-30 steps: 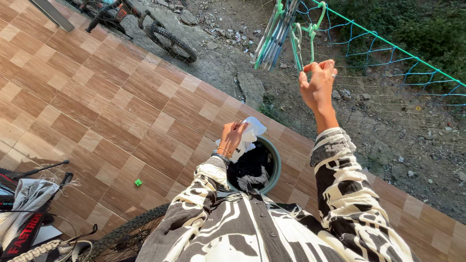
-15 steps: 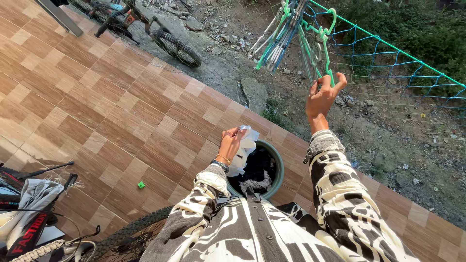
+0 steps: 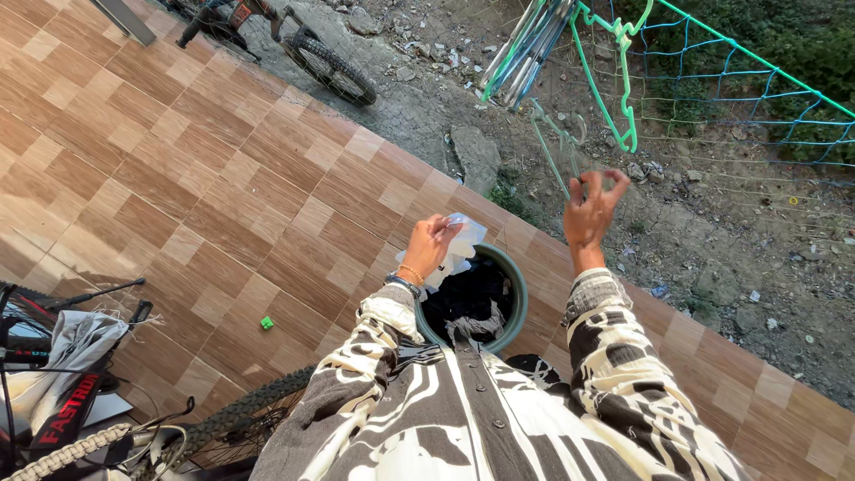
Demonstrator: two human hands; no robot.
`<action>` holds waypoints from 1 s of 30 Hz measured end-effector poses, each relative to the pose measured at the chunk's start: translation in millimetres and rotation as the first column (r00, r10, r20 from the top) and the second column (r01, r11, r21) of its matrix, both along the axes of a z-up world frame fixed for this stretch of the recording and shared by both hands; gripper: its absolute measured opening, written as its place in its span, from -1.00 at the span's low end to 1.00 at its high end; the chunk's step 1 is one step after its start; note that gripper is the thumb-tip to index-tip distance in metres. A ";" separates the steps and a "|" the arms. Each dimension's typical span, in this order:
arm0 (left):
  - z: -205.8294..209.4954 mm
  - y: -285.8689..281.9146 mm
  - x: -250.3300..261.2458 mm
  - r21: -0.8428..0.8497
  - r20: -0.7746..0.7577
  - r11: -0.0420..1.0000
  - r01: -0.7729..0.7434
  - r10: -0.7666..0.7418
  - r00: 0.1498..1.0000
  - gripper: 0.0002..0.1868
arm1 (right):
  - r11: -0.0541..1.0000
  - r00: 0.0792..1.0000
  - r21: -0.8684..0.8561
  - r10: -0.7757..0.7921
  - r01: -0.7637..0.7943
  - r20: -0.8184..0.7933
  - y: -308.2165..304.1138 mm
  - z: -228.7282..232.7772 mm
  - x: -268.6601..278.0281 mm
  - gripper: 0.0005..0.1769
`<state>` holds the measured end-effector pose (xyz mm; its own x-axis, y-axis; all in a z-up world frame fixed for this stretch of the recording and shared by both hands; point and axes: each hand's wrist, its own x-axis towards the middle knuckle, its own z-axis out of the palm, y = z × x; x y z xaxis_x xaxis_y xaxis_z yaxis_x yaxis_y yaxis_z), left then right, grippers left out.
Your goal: The person takes items of clothing from a bucket, attaches them to hangers, and hangs the hangers on a clothesline.
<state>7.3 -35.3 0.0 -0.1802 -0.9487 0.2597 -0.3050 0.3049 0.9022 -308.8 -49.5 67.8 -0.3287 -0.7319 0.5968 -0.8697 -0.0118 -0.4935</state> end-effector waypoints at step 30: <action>15.1 26.0 10.1 0.357 0.683 0.933 0.048 -0.296 0.668 -0.76 | 0.805 0.017 0.209 -0.241 -0.555 0.970 152.3 -34.2 -83.6 -0.83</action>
<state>17.3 -9.3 15.1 -0.3583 -0.8853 -0.2964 -0.8591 0.1884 0.4759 -392.4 102.8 33.6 -0.0955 -0.8337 -0.5440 0.4022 0.4675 -0.7872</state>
